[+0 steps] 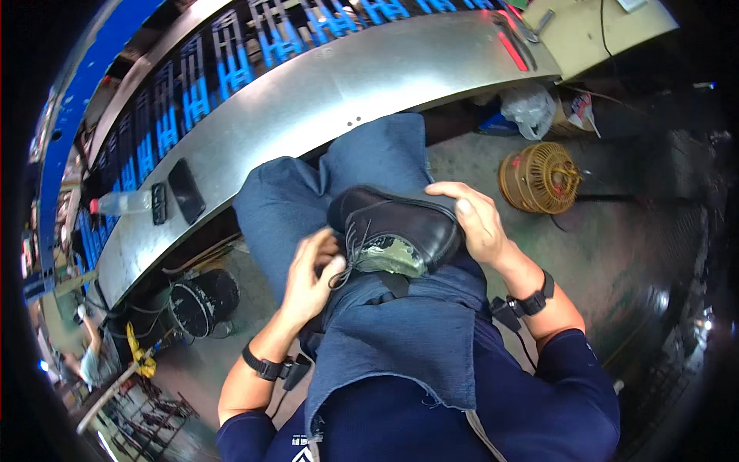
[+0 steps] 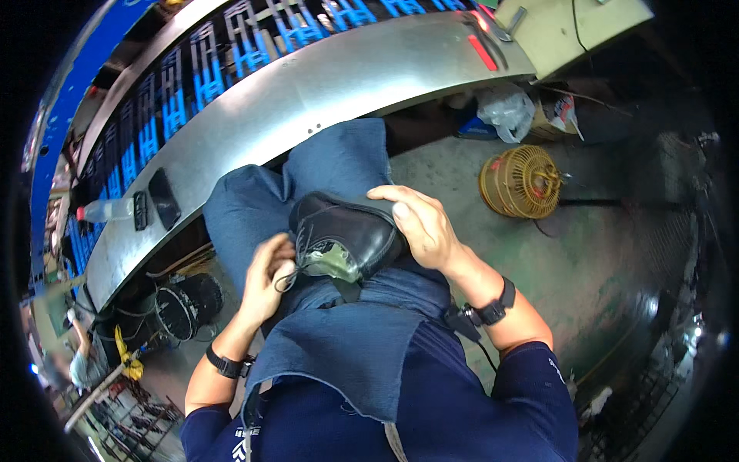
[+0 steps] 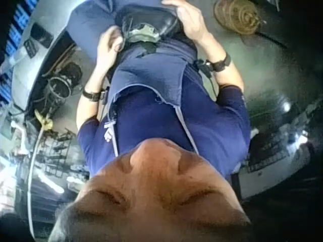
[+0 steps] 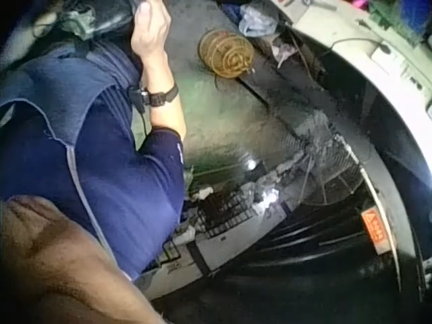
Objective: Inspecting and cleaning the soles of finished black leather dress shoes before placing them back on a conveyor.
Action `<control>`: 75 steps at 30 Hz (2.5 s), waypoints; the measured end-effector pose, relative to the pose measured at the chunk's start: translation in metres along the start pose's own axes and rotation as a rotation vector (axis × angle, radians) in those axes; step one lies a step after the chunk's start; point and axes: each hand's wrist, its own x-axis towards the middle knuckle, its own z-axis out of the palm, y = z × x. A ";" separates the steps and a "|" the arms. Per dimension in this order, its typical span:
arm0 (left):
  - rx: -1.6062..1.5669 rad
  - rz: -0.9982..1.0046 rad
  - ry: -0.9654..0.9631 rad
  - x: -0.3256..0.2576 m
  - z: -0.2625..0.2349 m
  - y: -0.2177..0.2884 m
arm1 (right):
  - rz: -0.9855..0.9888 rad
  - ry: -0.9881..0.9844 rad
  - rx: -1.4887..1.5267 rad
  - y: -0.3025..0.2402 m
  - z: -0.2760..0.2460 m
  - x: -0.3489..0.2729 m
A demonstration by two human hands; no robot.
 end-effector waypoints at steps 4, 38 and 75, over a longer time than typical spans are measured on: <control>0.650 0.541 -0.210 0.032 -0.006 0.024 | 0.051 -0.111 0.024 0.029 -0.003 0.008; 0.606 -0.171 0.966 0.369 -0.427 -0.065 | 0.197 0.622 -0.647 0.272 -0.178 0.473; 0.940 1.132 0.692 -0.004 -0.120 0.195 | -0.001 0.407 -0.688 0.113 -0.026 0.121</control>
